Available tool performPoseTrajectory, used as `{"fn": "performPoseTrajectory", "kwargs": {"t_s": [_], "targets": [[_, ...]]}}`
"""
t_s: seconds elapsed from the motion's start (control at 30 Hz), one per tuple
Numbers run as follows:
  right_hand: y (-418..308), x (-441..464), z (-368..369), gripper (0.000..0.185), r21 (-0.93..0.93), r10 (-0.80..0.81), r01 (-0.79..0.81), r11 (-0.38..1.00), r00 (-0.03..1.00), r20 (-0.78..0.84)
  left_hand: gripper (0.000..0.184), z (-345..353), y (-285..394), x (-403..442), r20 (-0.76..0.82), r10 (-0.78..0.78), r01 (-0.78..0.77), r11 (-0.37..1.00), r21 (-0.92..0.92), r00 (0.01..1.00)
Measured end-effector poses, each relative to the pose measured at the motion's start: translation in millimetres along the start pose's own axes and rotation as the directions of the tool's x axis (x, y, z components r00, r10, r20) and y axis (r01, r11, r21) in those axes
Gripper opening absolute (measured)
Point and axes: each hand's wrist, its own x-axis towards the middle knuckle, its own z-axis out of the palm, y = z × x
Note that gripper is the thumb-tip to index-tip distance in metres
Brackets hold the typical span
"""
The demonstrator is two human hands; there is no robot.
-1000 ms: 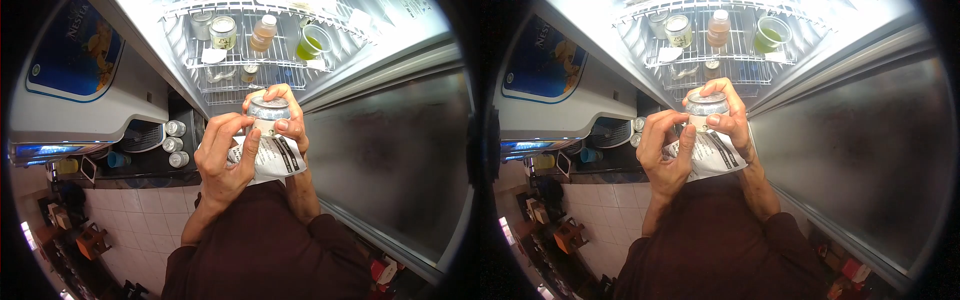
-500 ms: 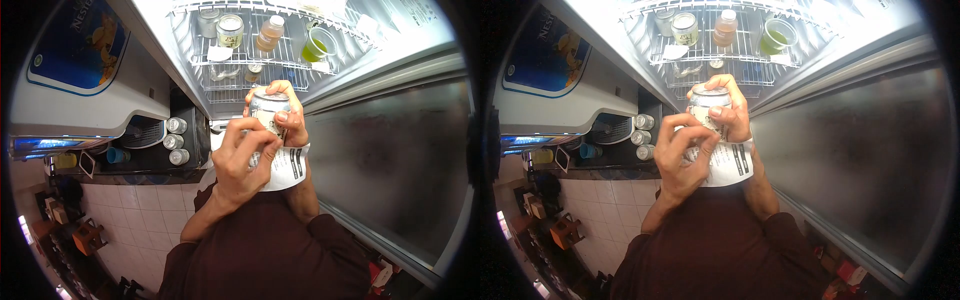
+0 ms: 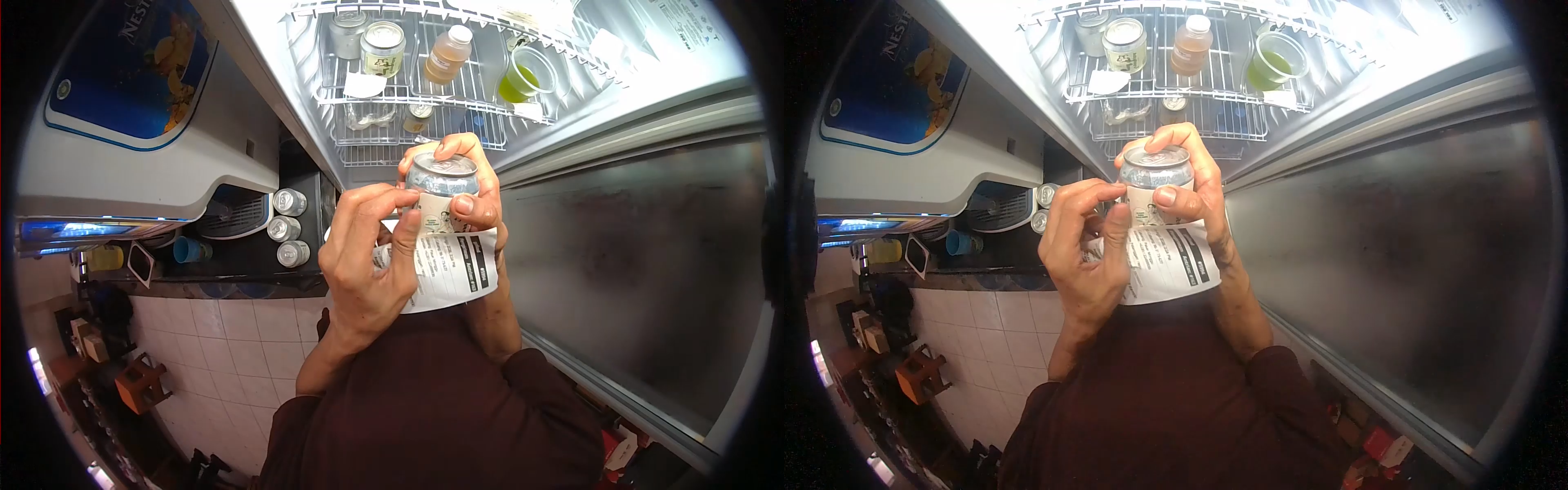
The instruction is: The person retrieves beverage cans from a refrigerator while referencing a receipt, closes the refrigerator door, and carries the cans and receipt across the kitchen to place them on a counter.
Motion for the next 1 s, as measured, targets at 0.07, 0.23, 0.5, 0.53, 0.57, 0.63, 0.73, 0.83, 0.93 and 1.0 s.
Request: {"fn": "performPoseTrajectory", "kwargs": {"t_s": [0.07,0.23,0.5,0.53,0.57,0.63,0.73,0.83,0.93,1.0], "targets": [[-0.4,-0.7,-0.2,0.054,-0.032,-0.010,0.010,0.999,1.000,0.020,0.020,-2.6,-2.6,3.4,-0.011,0.022,-0.021,0.999,0.024,1.000],[-3.3,-2.5,1.7,0.053,-0.094,-0.029,0.033,0.995,0.998,0.049,0.016,-14.6,-4.4,14.4,0.037,0.100,-0.103,0.990,0.095,0.994],[-4.9,-4.3,3.1,0.051,-0.185,-0.006,0.012,0.983,0.999,0.032,0.011,-24.4,-14.7,26.1,0.162,0.257,-0.288,0.935,0.206,0.953],[-3.1,-5.8,3.8,0.051,-0.159,-0.006,0.009,0.987,1.000,0.019,0.018,-26.1,-11.1,25.0,0.210,0.209,-0.252,0.946,0.205,0.955],[-3.4,-6.6,5.8,0.051,-0.162,0.001,0.002,0.987,1.000,0.015,0.017,-26.0,-12.6,23.9,0.240,0.204,-0.263,0.933,0.245,0.949],[-3.4,-7.7,4.5,0.051,-0.128,0.026,-0.023,0.991,0.999,0.018,0.017,-23.4,-20.3,22.5,0.281,0.203,-0.283,0.917,0.281,0.938],[-1.0,-6.3,1.8,0.048,-0.135,0.063,-0.056,0.989,0.997,0.047,0.016,-19.7,-37.2,18.8,0.298,0.217,-0.299,0.916,0.266,0.930],[4.3,-5.1,2.7,0.048,-0.172,0.126,-0.115,0.978,0.991,0.052,0.016,-18.8,-51.0,12.0,0.272,0.250,-0.316,0.919,0.235,0.929],[19.3,2.6,-8.9,0.044,-0.023,0.144,-0.144,0.989,0.990,-0.002,0.016,-28.9,-49.5,-3.4,0.284,0.241,-0.296,0.940,0.170,0.928],[22.8,24.6,-15.6,0.040,-0.074,0.154,-0.170,0.983,0.971,-0.184,0.014,-41.7,-56.5,-39.8,0.212,0.129,-0.149,0.985,0.084,0.969]]}}
